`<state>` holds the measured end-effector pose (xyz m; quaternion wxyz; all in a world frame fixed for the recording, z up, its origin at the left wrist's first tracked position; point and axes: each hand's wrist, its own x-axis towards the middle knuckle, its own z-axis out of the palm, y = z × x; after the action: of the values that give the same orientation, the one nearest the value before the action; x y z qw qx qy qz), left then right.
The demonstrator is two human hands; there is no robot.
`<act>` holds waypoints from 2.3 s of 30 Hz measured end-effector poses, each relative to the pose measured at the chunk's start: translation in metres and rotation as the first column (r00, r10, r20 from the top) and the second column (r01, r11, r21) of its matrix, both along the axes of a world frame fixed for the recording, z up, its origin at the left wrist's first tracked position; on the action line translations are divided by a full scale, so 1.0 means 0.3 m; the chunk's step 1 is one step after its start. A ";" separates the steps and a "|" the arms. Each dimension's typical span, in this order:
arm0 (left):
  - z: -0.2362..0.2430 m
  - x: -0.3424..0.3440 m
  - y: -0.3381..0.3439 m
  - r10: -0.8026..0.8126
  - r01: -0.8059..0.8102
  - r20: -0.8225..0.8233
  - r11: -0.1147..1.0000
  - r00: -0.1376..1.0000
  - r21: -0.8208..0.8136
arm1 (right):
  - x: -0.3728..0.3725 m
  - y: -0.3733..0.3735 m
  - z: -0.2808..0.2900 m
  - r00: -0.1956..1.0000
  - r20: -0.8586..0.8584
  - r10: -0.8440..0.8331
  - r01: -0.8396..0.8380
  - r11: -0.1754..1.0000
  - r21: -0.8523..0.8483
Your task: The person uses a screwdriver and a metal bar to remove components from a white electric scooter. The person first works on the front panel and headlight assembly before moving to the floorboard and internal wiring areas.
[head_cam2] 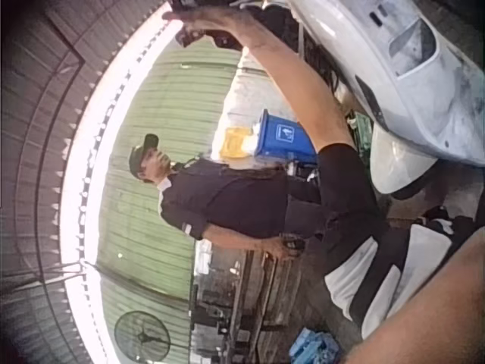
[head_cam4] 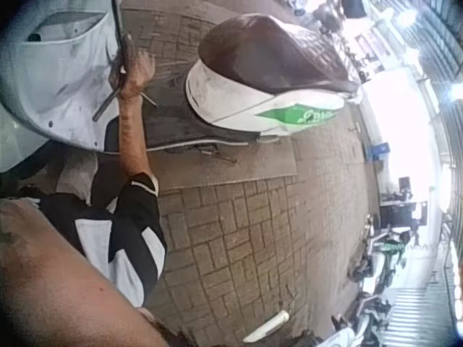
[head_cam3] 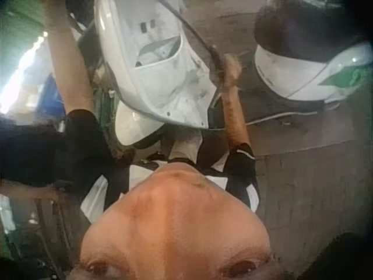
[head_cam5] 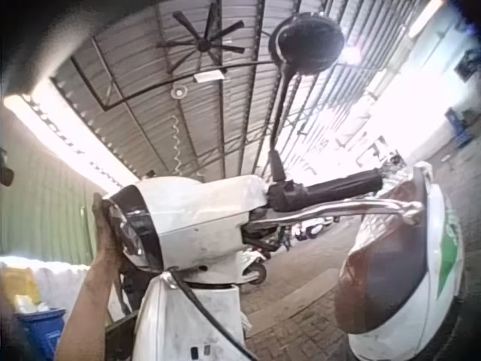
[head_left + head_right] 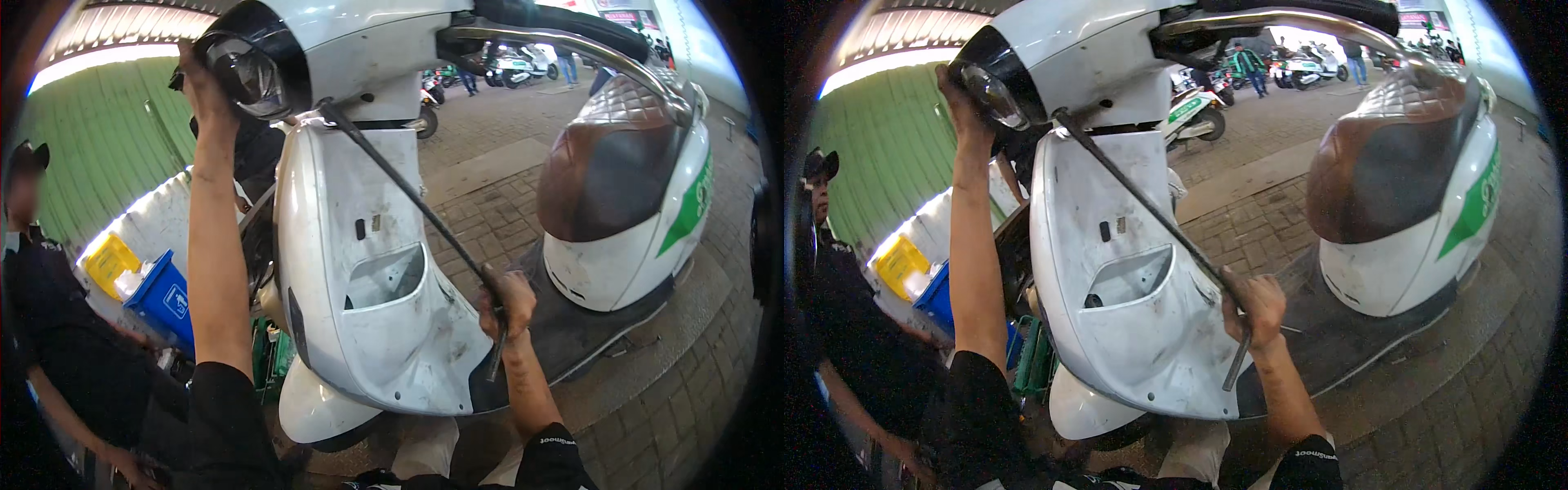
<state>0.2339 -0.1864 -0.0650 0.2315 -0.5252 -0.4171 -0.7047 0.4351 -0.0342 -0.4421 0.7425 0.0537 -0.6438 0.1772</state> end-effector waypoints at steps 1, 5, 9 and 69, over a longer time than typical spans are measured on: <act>-0.009 0.010 0.023 0.026 -0.024 -0.027 0.998 0.999 0.054 | -0.029 0.032 -0.007 0.992 -0.089 -0.090 0.094 0.995 0.039; -0.030 0.040 0.034 0.051 -0.047 -0.038 0.994 0.998 0.098 | -0.035 0.092 0.006 0.988 -0.030 -0.152 0.155 0.979 0.135; -0.040 0.051 0.041 -0.036 0.039 -0.033 0.997 0.999 0.071 | -0.031 0.123 0.015 0.989 0.009 -0.148 0.145 0.977 0.159; -0.833 0.448 0.129 -0.105 0.337 0.580 0.890 0.808 -0.308 | 0.147 -0.285 -0.130 0.849 0.381 -0.367 0.471 0.852 -0.227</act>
<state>0.3683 -0.1478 -0.3148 -0.0947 -0.3824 -0.5339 -0.7482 0.4793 -0.1196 -0.4813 0.6463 -0.2377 -0.7160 0.1144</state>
